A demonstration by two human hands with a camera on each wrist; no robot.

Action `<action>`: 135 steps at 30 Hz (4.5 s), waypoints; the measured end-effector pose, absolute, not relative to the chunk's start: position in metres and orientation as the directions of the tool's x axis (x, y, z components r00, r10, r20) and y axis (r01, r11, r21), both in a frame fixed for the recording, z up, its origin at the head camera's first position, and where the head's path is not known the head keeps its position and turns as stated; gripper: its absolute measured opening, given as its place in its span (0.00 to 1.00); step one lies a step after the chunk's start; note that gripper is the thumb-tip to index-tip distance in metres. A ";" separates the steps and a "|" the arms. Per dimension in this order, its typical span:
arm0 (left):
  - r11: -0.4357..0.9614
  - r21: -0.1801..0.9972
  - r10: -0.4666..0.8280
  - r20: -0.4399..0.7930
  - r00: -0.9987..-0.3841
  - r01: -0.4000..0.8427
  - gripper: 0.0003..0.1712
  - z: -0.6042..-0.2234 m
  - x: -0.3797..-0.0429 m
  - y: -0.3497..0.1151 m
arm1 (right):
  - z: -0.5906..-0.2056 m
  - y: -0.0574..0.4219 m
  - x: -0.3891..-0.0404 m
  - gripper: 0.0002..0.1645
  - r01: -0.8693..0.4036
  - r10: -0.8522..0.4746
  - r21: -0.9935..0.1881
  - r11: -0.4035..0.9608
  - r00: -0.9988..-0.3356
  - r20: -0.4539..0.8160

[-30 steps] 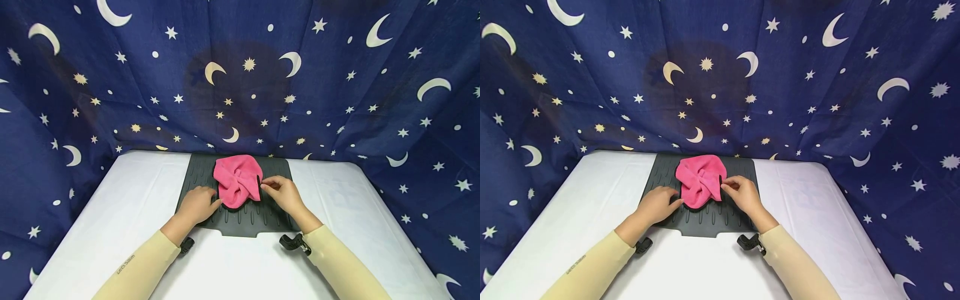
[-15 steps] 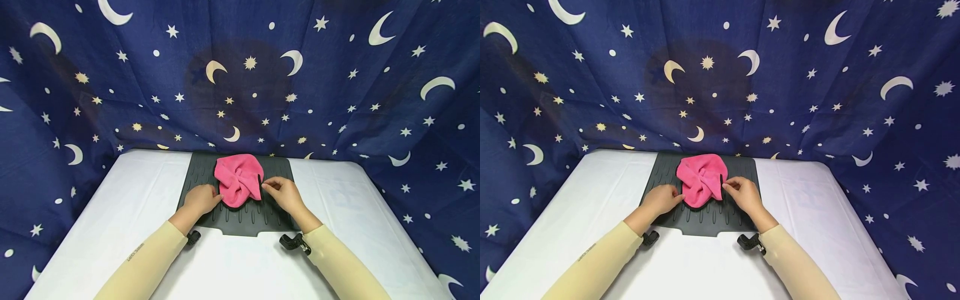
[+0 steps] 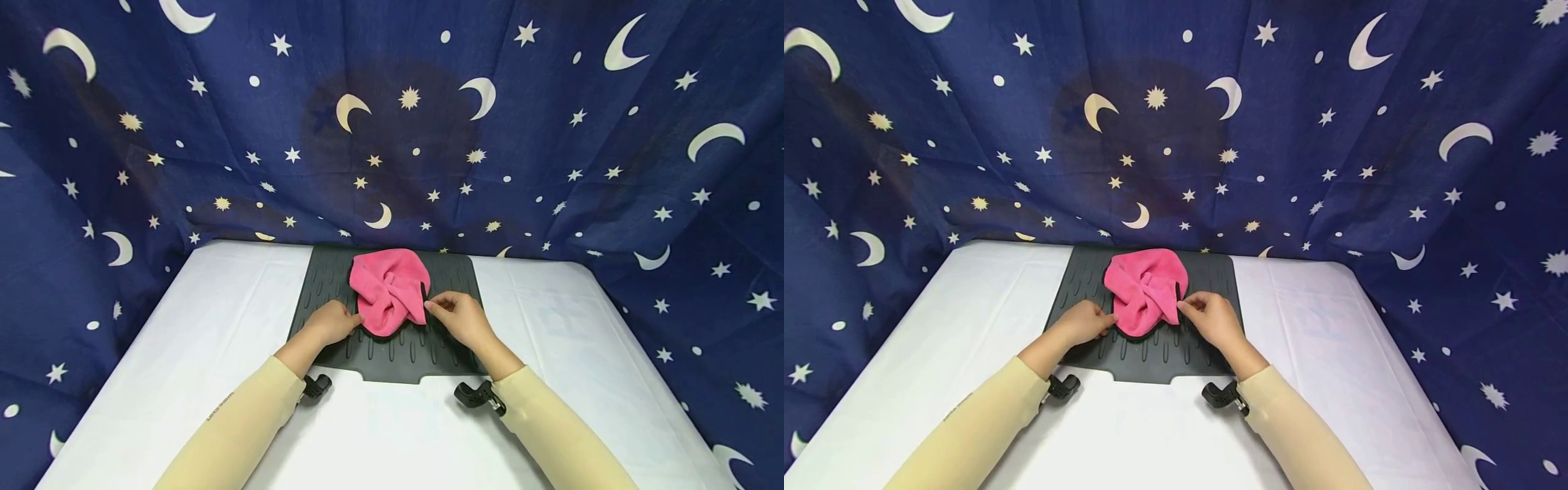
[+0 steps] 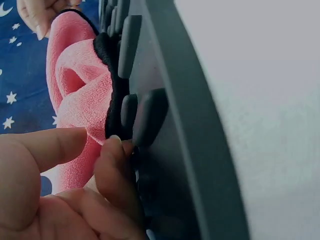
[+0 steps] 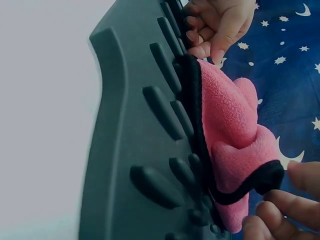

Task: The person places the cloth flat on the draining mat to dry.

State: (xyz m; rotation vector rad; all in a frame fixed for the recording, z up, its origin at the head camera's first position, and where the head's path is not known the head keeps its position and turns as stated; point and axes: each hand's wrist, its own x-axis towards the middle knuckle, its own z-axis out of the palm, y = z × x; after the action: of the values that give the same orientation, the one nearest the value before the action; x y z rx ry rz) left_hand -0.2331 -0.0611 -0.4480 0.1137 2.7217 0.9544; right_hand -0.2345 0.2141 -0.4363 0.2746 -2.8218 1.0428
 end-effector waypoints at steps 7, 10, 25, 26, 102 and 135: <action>0.660 0.742 0.160 -0.286 -0.945 -0.113 0.20 -0.450 -0.236 -0.061 | -0.436 0.210 -0.233 0.13 -0.200 -0.137 -0.635 0.746 -0.979 0.148; 0.602 0.787 0.158 -0.283 -0.946 -0.135 0.19 -0.454 -0.237 -0.060 | -0.436 0.209 -0.233 0.12 -0.202 -0.141 -0.652 0.731 -0.979 0.146; 0.426 0.898 0.200 -0.209 -0.957 -0.107 0.14 -0.461 -0.238 -0.050 | -0.439 0.206 -0.237 0.09 -0.199 -0.146 -0.765 0.613 -0.980 0.138; 0.426 0.899 0.200 -0.203 -0.959 -0.101 0.13 -0.461 -0.238 -0.052 | -0.439 0.207 -0.237 0.09 -0.198 -0.145 -0.774 0.601 -0.980 0.138; 0.692 0.717 0.238 -0.119 -0.964 0.083 0.17 -0.445 -0.246 -0.155 | -0.442 0.274 -0.228 0.14 0.021 -0.171 -0.902 0.430 -0.980 -0.105; 0.674 0.734 0.349 -0.214 -0.912 0.086 0.19 -0.449 -0.212 -0.144 | -0.444 0.295 -0.201 0.16 0.103 -0.284 -0.854 0.510 -0.917 -0.280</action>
State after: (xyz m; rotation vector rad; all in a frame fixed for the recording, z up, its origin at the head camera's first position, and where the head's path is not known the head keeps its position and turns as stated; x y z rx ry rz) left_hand -0.2119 -0.1436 -0.4493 0.3433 2.5522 1.0937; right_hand -0.2014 0.2952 -0.4440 0.1936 -3.0543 1.7749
